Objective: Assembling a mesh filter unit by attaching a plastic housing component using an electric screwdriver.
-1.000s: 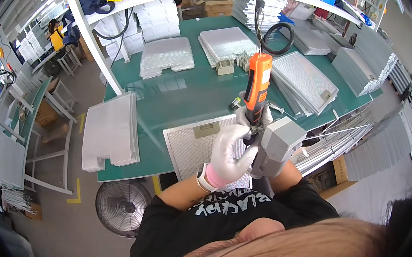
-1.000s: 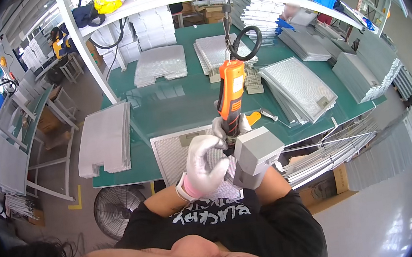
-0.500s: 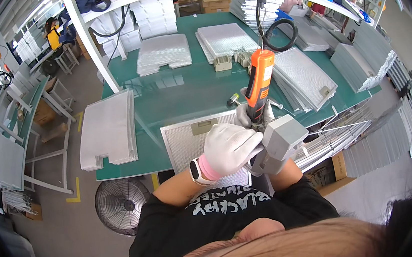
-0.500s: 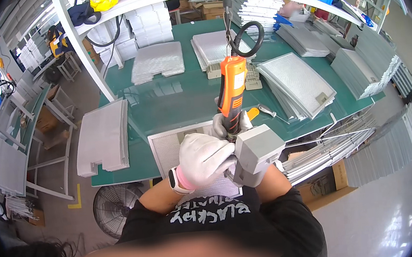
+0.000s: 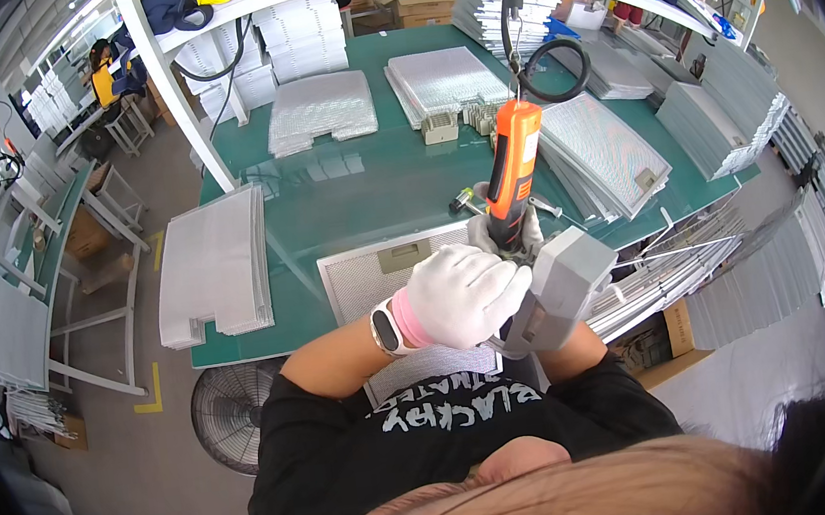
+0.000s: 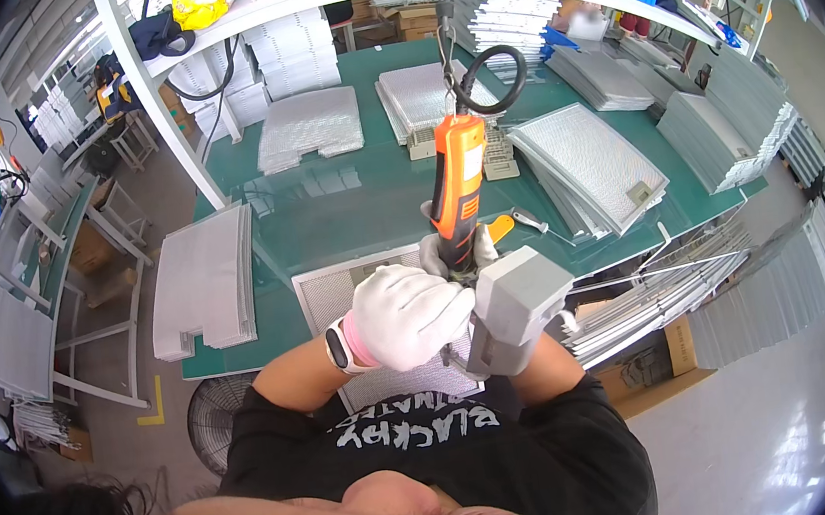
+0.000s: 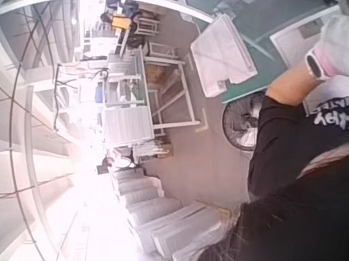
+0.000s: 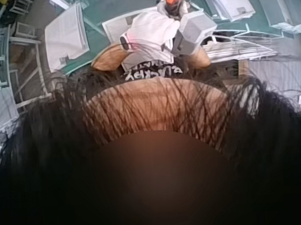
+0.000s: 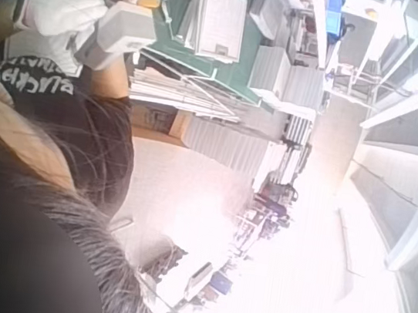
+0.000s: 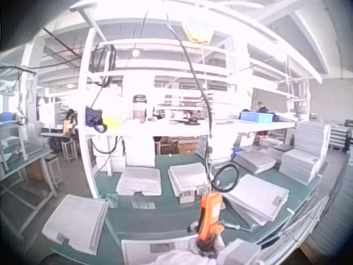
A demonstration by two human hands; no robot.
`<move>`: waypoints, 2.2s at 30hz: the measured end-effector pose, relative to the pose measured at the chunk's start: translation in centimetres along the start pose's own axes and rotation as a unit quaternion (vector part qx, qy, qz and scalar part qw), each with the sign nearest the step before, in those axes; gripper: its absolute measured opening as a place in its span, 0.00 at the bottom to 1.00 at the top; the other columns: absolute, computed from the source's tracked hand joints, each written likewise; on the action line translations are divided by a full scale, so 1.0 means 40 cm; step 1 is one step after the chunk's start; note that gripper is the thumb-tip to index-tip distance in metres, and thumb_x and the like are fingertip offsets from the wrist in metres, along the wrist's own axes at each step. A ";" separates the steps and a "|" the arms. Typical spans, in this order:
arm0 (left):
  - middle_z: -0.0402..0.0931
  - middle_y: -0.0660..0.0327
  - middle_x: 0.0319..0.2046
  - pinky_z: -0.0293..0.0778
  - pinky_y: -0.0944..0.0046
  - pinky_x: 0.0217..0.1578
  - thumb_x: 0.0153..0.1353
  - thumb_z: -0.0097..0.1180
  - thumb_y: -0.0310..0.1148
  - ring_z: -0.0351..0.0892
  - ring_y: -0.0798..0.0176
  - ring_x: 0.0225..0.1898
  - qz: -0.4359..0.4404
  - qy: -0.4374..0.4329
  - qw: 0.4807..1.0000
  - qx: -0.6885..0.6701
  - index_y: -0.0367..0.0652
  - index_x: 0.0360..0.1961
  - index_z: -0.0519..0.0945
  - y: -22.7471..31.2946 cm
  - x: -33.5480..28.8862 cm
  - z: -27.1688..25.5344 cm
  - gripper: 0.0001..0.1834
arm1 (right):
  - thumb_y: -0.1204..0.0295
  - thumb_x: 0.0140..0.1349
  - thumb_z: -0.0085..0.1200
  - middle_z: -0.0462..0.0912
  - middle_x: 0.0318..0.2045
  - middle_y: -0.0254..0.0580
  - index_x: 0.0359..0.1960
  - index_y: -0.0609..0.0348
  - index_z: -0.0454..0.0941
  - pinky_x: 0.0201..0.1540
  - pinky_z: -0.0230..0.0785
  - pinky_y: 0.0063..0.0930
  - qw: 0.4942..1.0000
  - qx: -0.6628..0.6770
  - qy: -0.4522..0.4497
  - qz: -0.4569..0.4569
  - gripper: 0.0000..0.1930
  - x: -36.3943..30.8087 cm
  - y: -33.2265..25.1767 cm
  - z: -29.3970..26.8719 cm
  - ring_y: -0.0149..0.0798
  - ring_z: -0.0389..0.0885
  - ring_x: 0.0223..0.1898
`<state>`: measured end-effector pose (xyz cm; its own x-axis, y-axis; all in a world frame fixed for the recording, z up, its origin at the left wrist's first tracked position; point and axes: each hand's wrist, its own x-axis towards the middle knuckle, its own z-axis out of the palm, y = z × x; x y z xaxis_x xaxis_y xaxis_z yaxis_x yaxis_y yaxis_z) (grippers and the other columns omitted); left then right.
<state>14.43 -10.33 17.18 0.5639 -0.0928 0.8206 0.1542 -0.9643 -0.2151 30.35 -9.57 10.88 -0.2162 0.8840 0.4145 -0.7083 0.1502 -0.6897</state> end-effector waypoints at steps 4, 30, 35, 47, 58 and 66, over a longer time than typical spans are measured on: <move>0.78 0.63 0.32 0.75 0.64 0.31 0.37 0.60 0.32 0.80 0.65 0.30 -0.003 0.014 1.000 0.003 0.40 0.36 0.83 0.002 0.003 0.007 0.20 | 0.36 0.67 0.37 0.69 0.22 0.36 0.68 0.55 0.56 0.26 0.58 0.21 1.000 0.017 -0.017 0.002 0.40 0.001 0.002 -0.019 0.27 0.65 0.21; 0.78 0.63 0.30 0.74 0.64 0.30 0.38 0.67 0.35 0.80 0.64 0.29 -0.017 -0.001 1.000 -0.004 0.39 0.35 0.82 0.006 0.012 0.015 0.20 | 0.37 0.67 0.38 0.71 0.24 0.37 0.70 0.58 0.54 0.29 0.61 0.21 0.998 0.054 -0.023 0.019 0.42 -0.011 0.009 -0.031 0.28 0.67 0.23; 0.78 0.63 0.30 0.74 0.64 0.30 0.37 0.64 0.35 0.80 0.64 0.30 0.001 -0.025 1.000 -0.006 0.38 0.35 0.82 0.004 0.014 0.002 0.20 | 0.37 0.66 0.38 0.72 0.25 0.38 0.70 0.58 0.54 0.30 0.62 0.21 0.998 0.048 -0.024 0.026 0.42 -0.017 0.013 -0.038 0.29 0.68 0.24; 0.78 0.58 0.32 0.75 0.61 0.35 0.47 0.59 0.26 0.81 0.58 0.32 -0.158 0.020 0.978 -0.133 0.36 0.39 0.81 0.036 -0.041 0.029 0.15 | 0.38 0.67 0.39 0.70 0.25 0.39 0.70 0.50 0.54 0.27 0.62 0.24 0.998 0.045 -0.042 -0.006 0.39 0.001 0.004 -0.044 0.31 0.68 0.23; 0.77 0.63 0.34 0.74 0.69 0.38 0.66 0.49 0.26 0.76 0.71 0.34 -0.517 -0.084 0.605 -0.600 0.32 0.42 0.78 0.036 -0.044 0.026 0.09 | 0.28 0.57 0.43 0.71 0.20 0.41 0.24 0.61 0.69 0.24 0.65 0.24 0.998 -0.030 0.054 0.031 0.39 0.012 0.000 -0.020 0.33 0.71 0.22; 0.76 0.66 0.29 0.71 0.71 0.32 0.59 0.52 0.23 0.73 0.74 0.28 -0.470 -0.071 0.759 -0.446 0.33 0.32 0.80 0.020 -0.027 -0.017 0.06 | 0.33 0.59 0.49 0.72 0.20 0.40 0.27 0.62 0.70 0.22 0.64 0.24 0.998 -0.033 0.036 0.026 0.36 0.008 0.010 -0.075 0.33 0.71 0.21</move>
<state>13.39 -11.18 16.48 0.6358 0.7061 0.3118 -0.0326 -0.3790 0.9248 32.02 -7.91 8.95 -0.2015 0.9202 0.3355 -0.6514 0.1299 -0.7475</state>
